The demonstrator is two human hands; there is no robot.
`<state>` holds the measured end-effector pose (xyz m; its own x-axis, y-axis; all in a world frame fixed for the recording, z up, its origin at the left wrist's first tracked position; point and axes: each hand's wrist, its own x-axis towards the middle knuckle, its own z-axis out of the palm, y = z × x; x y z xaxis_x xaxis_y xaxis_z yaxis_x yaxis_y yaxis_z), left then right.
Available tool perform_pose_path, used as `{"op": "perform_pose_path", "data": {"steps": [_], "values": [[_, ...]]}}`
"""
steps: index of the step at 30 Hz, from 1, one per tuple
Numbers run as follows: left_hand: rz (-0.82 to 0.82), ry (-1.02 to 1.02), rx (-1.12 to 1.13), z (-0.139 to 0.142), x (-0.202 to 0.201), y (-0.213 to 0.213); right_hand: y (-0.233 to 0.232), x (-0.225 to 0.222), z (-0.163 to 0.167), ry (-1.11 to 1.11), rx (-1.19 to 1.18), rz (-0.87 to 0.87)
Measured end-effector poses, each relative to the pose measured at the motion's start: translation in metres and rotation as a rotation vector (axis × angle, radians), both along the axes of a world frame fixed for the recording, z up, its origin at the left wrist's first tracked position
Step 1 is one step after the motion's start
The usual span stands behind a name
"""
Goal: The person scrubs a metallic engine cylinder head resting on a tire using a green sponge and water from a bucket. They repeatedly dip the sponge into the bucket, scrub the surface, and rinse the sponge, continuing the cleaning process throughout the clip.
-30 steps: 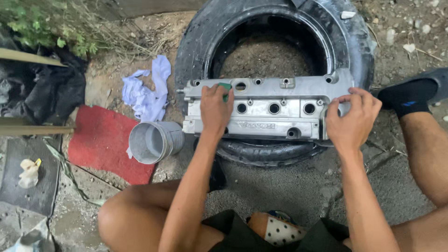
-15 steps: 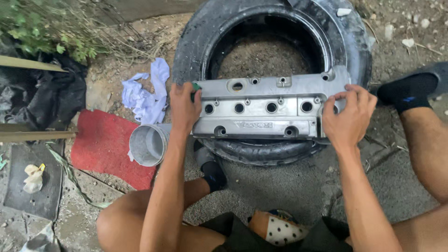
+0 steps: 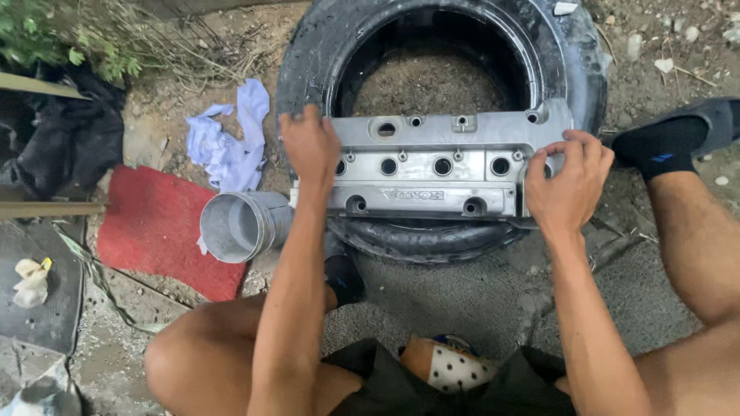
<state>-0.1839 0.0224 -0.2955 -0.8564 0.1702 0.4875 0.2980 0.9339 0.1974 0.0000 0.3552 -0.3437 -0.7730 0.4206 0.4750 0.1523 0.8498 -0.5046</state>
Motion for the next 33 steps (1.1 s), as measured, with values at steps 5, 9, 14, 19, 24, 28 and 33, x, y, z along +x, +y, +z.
{"op": "perform_pose_path", "data": {"steps": [5, 9, 14, 19, 24, 28, 33], "values": [[-0.113, 0.040, 0.128, -0.003, 0.022, 0.046, -0.004, -0.003, 0.005, 0.017, -0.005, -0.021], [-0.232, -0.092, 0.165, 0.008, 0.035, 0.016, -0.005, -0.002, 0.004, 0.015, -0.024, -0.016], [0.011, 0.003, 0.102, -0.002, -0.001, 0.016, -0.002, 0.000, 0.000, 0.020, -0.016, -0.014], [-0.144, 0.081, 0.151, -0.017, 0.021, 0.059, -0.004, -0.001, 0.000, 0.013, -0.003, -0.018], [-0.106, -0.031, 0.189, 0.008, 0.012, 0.004, -0.004, 0.000, 0.000, 0.016, 0.002, -0.009], [-0.003, -0.077, 0.068, 0.007, -0.014, 0.019, -0.003, 0.000, 0.001, 0.008, 0.003, -0.028], [-0.208, -0.063, 0.174, -0.004, 0.013, 0.061, -0.005, -0.001, 0.005, 0.008, 0.001, -0.039]]}}
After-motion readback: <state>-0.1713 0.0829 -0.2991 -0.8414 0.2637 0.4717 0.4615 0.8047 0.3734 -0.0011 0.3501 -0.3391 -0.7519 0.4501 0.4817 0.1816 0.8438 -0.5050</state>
